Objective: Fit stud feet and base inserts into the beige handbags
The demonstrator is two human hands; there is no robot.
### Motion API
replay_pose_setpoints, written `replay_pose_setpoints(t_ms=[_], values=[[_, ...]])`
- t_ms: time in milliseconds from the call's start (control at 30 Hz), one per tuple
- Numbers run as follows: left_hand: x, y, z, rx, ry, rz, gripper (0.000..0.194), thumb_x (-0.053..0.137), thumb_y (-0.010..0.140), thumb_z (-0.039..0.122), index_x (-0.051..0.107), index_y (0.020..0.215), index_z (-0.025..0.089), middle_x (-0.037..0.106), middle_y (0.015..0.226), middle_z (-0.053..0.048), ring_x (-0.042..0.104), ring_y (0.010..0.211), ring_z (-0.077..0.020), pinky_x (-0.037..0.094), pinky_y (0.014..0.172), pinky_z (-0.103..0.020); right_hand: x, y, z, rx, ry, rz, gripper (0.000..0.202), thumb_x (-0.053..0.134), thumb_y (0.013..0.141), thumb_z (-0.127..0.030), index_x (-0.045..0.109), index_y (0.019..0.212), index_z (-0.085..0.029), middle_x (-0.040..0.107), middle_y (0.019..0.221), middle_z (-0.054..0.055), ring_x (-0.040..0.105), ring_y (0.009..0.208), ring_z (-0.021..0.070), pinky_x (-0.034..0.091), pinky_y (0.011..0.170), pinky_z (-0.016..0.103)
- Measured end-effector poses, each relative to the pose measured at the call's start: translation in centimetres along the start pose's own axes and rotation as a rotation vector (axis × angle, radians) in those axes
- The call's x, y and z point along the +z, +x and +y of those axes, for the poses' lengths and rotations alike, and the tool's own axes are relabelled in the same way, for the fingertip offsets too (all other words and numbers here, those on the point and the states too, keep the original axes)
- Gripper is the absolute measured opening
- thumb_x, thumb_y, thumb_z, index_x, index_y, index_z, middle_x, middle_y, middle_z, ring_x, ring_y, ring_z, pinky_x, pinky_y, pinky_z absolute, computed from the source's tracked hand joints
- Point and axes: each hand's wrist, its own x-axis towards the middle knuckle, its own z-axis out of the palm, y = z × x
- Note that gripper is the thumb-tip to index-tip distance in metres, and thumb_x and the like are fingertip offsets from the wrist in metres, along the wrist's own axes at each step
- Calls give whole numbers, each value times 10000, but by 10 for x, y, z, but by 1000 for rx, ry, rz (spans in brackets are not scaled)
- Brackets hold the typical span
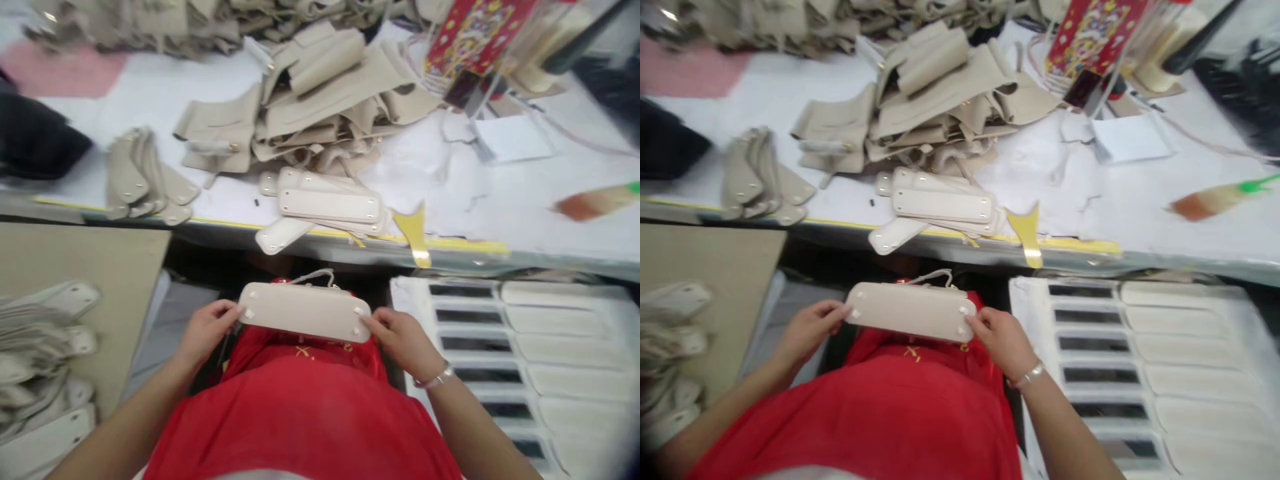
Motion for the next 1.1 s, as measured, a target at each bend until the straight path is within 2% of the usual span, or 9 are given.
replay_pose_setpoints(t_ms=[200,333,667,767,833,900,967,1033,1100], values=[[-11,10,16,60,17,-87,348,606,692,475,547,614,142,451,495,50,373,463,-72,288,456,-189,1,7,-2,106,75,-127,452,430,806,-602,530,629,-198,467,501,-31,431,480,115,337,492,233],[-12,8,15,79,-17,-90,331,575,717,462,533,620,148,442,479,55,358,450,-70,272,444,-186,-1,5,-9,136,86,-150,455,441,783,-619,526,627,-201,456,500,-33,434,481,118,344,490,233],[-8,11,9,109,30,-69,337,526,745,476,515,647,154,434,506,57,366,462,-77,299,468,-195,2,6,-15,99,-15,-89,450,423,808,-587,514,599,-199,471,466,-26,430,461,117,324,485,234],[-10,12,6,138,159,-69,363,479,763,509,510,653,164,451,516,46,409,476,-97,322,483,-209,4,5,-13,47,-80,-46,438,418,834,-551,506,595,-195,509,503,-17,444,484,116,314,501,233],[-14,12,5,186,334,-83,385,431,785,525,509,645,174,477,534,29,446,499,-119,343,504,-228,4,4,-13,7,-125,-19,413,430,847,-511,510,599,-190,531,533,-14,453,504,112,298,510,230],[-20,13,7,278,579,-67,389,415,796,527,524,655,181,527,599,-1,499,565,-155,376,548,-258,3,4,-13,-23,-171,-7,379,458,849,-462,519,601,-183,539,550,-14,455,518,106,276,513,228],[-20,16,16,448,792,63,350,454,780,508,559,774,174,579,750,-55,550,710,-213,427,649,-313,1,5,-12,-35,-215,-2,360,479,848,-430,534,599,-175,537,554,-15,443,518,95,249,508,228],[-8,16,33,688,864,141,367,473,784,460,553,970,154,588,947,-111,550,903,-263,437,802,-376,-2,6,-11,-33,-250,3,354,496,845,-417,552,601,-167,534,553,-14,424,509,86,227,502,231],[19,10,53,932,832,51,449,485,801,425,482,1158,152,544,1146,-134,495,1078,-270,388,939,-405,-4,5,-11,-32,-263,3,351,505,844,-419,573,614,-162,544,560,-10,422,509,84,216,499,235]])
